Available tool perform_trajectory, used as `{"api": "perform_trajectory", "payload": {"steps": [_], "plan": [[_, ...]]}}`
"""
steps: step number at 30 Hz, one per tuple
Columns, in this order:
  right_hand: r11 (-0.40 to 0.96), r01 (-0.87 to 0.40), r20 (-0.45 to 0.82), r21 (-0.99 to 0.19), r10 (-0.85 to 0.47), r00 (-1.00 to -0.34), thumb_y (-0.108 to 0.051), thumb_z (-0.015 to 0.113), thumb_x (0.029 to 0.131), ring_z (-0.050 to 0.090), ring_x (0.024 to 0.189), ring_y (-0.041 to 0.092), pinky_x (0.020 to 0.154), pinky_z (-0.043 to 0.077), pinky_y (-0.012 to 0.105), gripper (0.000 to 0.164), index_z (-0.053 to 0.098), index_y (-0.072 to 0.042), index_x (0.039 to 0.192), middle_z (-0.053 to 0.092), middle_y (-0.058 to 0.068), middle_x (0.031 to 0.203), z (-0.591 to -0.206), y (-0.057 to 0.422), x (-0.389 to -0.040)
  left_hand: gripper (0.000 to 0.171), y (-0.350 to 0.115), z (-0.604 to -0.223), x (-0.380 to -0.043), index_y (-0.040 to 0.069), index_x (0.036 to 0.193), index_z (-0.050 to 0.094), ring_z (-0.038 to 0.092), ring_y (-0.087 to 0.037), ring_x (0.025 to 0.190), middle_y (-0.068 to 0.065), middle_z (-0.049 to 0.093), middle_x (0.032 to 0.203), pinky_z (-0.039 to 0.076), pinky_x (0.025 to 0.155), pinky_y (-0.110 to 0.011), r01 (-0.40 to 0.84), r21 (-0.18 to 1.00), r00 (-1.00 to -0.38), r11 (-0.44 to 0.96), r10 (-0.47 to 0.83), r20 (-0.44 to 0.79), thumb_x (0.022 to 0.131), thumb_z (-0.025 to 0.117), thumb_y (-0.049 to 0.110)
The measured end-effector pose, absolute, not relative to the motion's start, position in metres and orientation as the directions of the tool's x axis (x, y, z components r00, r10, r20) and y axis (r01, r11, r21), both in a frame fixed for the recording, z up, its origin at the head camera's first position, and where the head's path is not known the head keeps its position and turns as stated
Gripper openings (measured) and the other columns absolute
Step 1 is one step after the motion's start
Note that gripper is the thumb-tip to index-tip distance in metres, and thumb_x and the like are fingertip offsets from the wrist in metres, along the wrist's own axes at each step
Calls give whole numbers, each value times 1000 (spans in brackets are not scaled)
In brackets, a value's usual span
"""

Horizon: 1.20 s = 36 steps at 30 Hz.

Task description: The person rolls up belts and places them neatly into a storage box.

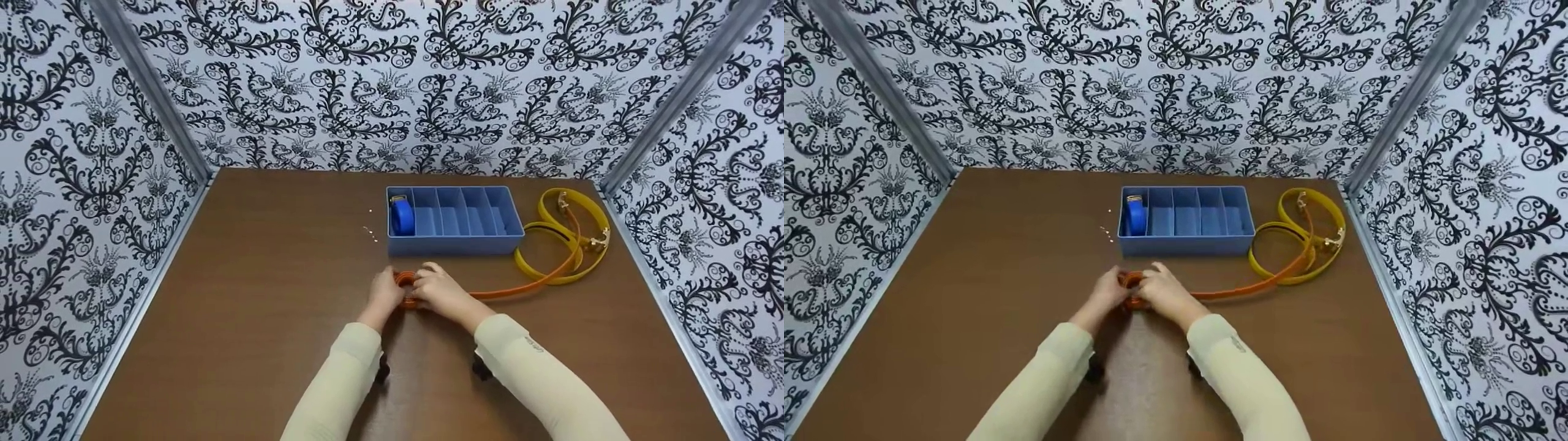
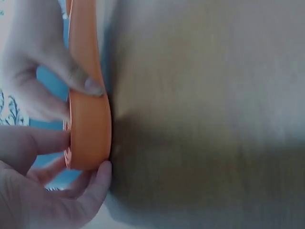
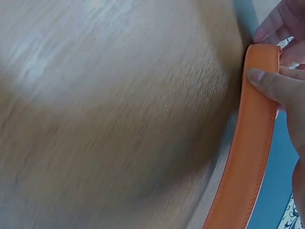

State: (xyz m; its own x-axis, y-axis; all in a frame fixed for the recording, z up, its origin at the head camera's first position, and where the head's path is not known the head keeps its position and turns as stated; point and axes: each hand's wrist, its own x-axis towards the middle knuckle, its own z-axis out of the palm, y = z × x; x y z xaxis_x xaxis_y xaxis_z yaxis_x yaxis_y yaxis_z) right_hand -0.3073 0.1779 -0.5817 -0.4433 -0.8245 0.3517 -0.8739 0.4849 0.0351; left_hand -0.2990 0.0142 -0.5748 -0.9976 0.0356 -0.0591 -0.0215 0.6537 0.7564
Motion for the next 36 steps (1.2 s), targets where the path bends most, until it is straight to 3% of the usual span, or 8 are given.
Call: {"api": "perform_trajectory", "payload": {"steps": [6, 10, 15, 22, 27, 36], "plan": [[556, -823, 313, -114, -766, -561, -15, 87, 63, 58, 101, 27, 98, 34, 64, 23, 80, -13, 85, 72, -2, 83, -579, 180, -302, 43, 4, -579, -308, -6, 119, 61, 61, -26, 73, -20, 64, 105, 52, 53, -32, -98, 886, -973, 453, 142, -180, 78, 72, -9], [569, -806, 278, -164, -757, -591, -13, 86, 65, 58, 100, 28, 98, 35, 62, 23, 80, -12, 86, 74, 0, 86, -578, 178, -300, 42, 1, -583, -308, -6, 116, 61, 60, -25, 77, -20, 64, 105, 51, 53, -30, -96, 899, -968, 427, 171, -185, 76, 72, -11], [579, -801, 267, -152, -756, -597, -16, 86, 64, 59, 96, 25, 96, 38, 61, 22, 80, -15, 85, 74, -3, 83, -574, 178, -302, 41, 1, -580, -309, -5, 113, 62, 60, -26, 83, -19, 65, 105, 52, 58, -30, -94, 907, -964, 410, 190, -186, 75, 72, -12], [572, -803, 276, -164, -755, -594, -19, 86, 66, 59, 97, 25, 95, 39, 61, 22, 81, -16, 88, 74, -4, 84, -575, 175, -305, 40, -3, -574, -309, -5, 115, 60, 59, -23, 76, -20, 64, 107, 51, 57, -30, -104, 903, -959, 416, 199, -202, 77, 70, -12], [563, -807, 288, -176, -755, -589, -20, 85, 69, 60, 98, 26, 96, 38, 61, 23, 81, -16, 91, 74, -4, 86, -574, 172, -306, 39, -6, -574, -310, -5, 113, 61, 60, -26, 84, -19, 65, 106, 52, 59, -30, -82, 903, -964, 422, 195, -179, 77, 70, -14], [502, -860, 259, -85, -823, -506, -24, 86, 68, 57, 98, 24, 97, 37, 60, 27, 80, -17, 94, 73, -3, 94, -573, 181, -313, 40, -2, -581, -313, -1, 116, 62, 55, -19, 62, -16, 64, 104, 44, 46, -24, -109, 907, -959, 406, 196, -203, 78, 70, -9]]}}
